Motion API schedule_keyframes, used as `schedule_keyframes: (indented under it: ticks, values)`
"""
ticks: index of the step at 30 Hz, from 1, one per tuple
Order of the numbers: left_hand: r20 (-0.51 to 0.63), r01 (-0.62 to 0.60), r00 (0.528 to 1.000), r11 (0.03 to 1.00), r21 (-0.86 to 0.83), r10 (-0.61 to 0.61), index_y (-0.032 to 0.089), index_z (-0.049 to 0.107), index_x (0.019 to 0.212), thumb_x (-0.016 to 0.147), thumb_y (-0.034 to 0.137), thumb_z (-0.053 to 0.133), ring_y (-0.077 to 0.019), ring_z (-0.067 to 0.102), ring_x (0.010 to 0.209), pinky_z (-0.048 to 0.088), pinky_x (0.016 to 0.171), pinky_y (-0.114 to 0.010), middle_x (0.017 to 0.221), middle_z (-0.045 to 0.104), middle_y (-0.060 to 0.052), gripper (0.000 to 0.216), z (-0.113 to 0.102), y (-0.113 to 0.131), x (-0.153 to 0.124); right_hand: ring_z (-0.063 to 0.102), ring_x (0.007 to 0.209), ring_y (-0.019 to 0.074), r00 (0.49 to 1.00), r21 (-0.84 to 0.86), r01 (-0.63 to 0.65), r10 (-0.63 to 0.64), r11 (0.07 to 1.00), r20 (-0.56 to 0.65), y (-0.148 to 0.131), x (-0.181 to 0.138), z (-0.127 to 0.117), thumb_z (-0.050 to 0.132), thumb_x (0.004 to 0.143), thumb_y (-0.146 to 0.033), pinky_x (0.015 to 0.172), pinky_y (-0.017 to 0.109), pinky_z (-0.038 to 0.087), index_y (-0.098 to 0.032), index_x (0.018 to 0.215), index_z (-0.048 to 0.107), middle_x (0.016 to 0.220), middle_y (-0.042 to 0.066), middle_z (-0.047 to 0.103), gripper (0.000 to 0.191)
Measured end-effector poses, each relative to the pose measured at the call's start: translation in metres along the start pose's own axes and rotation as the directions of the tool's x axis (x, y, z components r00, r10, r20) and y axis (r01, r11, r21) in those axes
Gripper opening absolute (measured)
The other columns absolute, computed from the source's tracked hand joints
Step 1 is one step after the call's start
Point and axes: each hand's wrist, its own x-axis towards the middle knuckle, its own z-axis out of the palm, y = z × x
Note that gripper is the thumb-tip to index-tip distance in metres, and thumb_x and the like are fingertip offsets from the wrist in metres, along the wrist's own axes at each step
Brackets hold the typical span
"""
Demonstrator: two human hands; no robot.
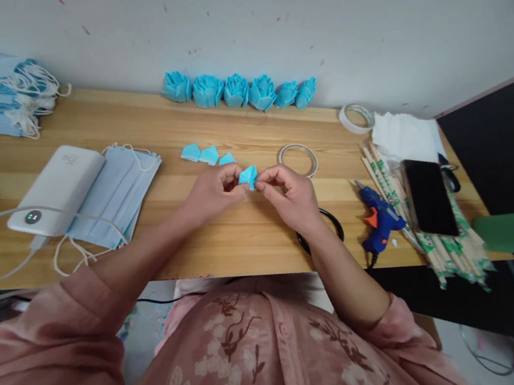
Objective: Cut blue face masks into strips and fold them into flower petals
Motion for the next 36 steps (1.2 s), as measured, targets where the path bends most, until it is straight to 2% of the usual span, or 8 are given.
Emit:
schedule_keyframes:
  ticks: [6,10,13,16,22,29,32,36]
  values:
    - [0.015,0.002,1.000,1.000,0.008,-0.002,0.019,0.048,0.069,0.074,0.027,0.058,-0.0083,0.037,0.057,0.027,0.054,-0.022,0.061,0.041,0.006,0.013,-0.002,0.004,0.001,0.069,0.089,0.0183,0.998,0.009,0.008,-0.007,1.000,-0.064,0.004,0.000,-0.002,0.062,0.093,-0.033,0.086,0.035,0.056,-0.024,0.096,0.068,0.096,0.002,0.074,0.011]
    - [0.060,-0.034,0.998,0.999,0.034,0.032,0.019,0.049,0.068,0.075,0.029,0.060,-0.0076,0.032,0.054,0.024,0.053,-0.023,0.058,0.036,0.008,0.016,-0.001,0.003,0.000,0.069,0.098,0.0214,1.000,0.089,-0.010,0.011,0.996,-0.018,0.005,0.001,-0.002,0.063,0.093,-0.043,0.088,0.039,0.057,-0.028,0.110,0.068,0.106,0.004,0.073,0.023]
    - [0.099,-0.046,0.994,0.997,0.059,0.040,0.019,0.049,0.068,0.078,0.031,0.060,-0.0075,0.033,0.055,0.025,0.053,-0.022,0.058,0.039,0.007,0.020,0.001,0.002,-0.001,0.067,0.086,0.0179,0.998,0.141,-0.045,0.040,0.989,0.042,0.007,0.001,-0.002,0.068,0.089,-0.045,0.080,0.035,0.056,-0.027,0.115,0.067,0.095,0.002,0.071,0.031]
    - [0.098,-0.058,0.994,0.995,0.085,0.050,0.018,0.051,0.068,0.078,0.031,0.062,-0.0073,0.035,0.055,0.026,0.053,-0.022,0.058,0.041,0.007,0.019,-0.001,0.000,0.000,0.060,0.072,0.0139,0.996,0.165,-0.067,0.055,0.984,0.077,0.009,0.002,-0.001,0.070,0.086,-0.039,0.070,0.030,0.051,-0.026,0.112,0.068,0.081,-0.002,0.064,0.030]
    - [0.045,-0.061,0.997,0.997,0.039,0.060,0.018,0.057,0.077,0.077,0.030,0.064,-0.0082,0.042,0.056,0.031,0.053,-0.021,0.061,0.050,0.005,0.015,-0.007,-0.001,0.003,0.061,0.074,0.0135,0.994,0.283,-0.074,0.048,0.956,0.099,0.009,0.005,0.003,0.069,0.083,-0.034,0.070,0.029,0.050,-0.022,0.107,0.068,0.086,0.000,0.069,0.027]
    - [0.022,-0.043,0.999,0.999,0.014,0.043,0.018,0.055,0.074,0.076,0.026,0.064,-0.0071,0.044,0.056,0.034,0.055,-0.021,0.061,0.049,0.006,0.012,-0.006,0.002,0.002,0.062,0.075,0.0122,0.997,0.197,-0.026,0.011,0.980,0.080,0.002,0.003,0.004,0.065,0.084,-0.028,0.070,0.027,0.050,-0.024,0.113,0.063,0.089,-0.001,0.070,0.029]
    - [0.005,-0.035,0.999,0.998,-0.051,0.036,0.018,0.054,0.073,0.075,0.026,0.066,-0.0067,0.049,0.056,0.040,0.055,-0.020,0.063,0.054,0.005,0.015,-0.003,0.000,0.002,0.062,0.076,0.0125,0.999,0.126,0.027,-0.032,0.992,0.037,-0.003,0.000,0.004,0.064,0.085,-0.024,0.071,0.028,0.050,-0.023,0.106,0.061,0.091,-0.001,0.069,0.021]
    - [0.026,-0.010,1.000,0.981,-0.191,0.015,0.018,0.055,0.080,0.079,0.030,0.068,-0.0082,0.057,0.054,0.047,0.054,-0.020,0.063,0.062,0.004,0.018,0.001,-0.002,0.000,0.063,0.077,0.0142,0.999,0.069,0.048,-0.048,0.997,0.002,-0.008,-0.003,0.004,0.063,0.086,-0.023,0.072,0.030,0.052,-0.024,0.100,0.059,0.092,0.000,0.069,0.015]
